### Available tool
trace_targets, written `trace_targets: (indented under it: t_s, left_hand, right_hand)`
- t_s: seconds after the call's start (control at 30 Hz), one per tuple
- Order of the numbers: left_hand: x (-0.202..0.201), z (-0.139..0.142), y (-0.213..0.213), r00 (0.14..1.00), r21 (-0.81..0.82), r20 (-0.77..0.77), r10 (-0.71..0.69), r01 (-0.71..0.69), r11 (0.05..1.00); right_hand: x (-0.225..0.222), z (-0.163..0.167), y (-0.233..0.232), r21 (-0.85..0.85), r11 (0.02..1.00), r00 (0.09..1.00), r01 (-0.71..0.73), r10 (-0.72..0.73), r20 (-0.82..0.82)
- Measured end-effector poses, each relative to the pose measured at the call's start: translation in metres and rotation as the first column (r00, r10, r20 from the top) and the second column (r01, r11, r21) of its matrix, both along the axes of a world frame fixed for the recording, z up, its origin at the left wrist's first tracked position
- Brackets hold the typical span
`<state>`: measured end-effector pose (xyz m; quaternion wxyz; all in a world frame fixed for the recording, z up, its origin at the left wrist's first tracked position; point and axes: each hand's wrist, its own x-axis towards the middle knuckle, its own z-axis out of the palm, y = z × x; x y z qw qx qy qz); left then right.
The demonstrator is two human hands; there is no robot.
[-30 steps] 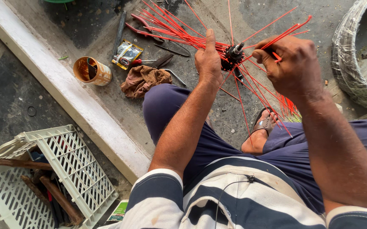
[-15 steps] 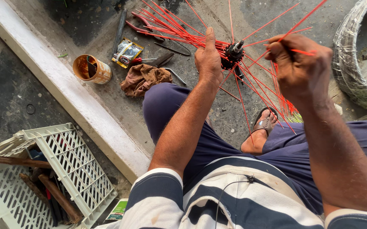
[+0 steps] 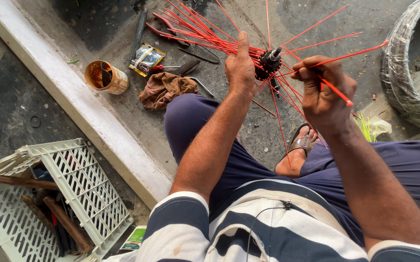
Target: The person sits on the ground and inserts multiple red plastic sticks into the holes of a black circular hub. They repeatedly pick up sticks from a pile on the ground and push them into the hub until it is filled.
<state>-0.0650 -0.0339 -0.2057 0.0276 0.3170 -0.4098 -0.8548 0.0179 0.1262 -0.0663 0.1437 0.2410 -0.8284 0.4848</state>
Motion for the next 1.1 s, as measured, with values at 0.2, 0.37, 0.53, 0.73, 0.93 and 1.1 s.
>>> trace_targets:
  t_s: [0.2, 0.37, 0.53, 0.73, 0.93, 1.1]
  left_hand:
    - [0.001, -0.005, 0.000, 1.000, -0.070, 0.006, -0.020, 0.020, 0.997]
    - [0.001, -0.003, 0.001, 1.000, -0.083, 0.023, -0.013, 0.015, 0.996]
    - [0.000, 0.000, 0.000, 0.999, -0.023, 0.035, -0.004, 0.005, 1.000]
    - [0.001, -0.001, 0.000, 1.000, -0.054, 0.022, 0.008, -0.007, 0.999]
    - [0.000, -0.001, -0.001, 1.000, 0.029, 0.001, 0.000, 0.000, 1.000]
    - [-0.003, -0.008, -0.003, 0.999, -0.004, -0.012, 0.036, -0.036, 0.999]
  right_hand:
    - [0.003, 0.001, -0.006, 0.057, 0.998, 0.999, -0.017, 0.018, -0.030]
    - [0.004, 0.002, -0.007, 0.104, 0.994, 0.998, -0.017, 0.023, -0.065]
    - [0.005, 0.001, -0.007, 0.103, 0.995, 0.996, -0.002, 0.011, -0.084]
    - [0.005, 0.000, -0.007, 0.086, 0.996, 0.995, -0.008, 0.016, -0.094]
    - [0.002, 0.005, -0.008, 0.290, 0.957, 0.991, 0.019, 0.019, -0.129]
    - [0.002, 0.022, -0.004, 0.136, 0.991, 0.998, 0.013, -0.005, -0.061]
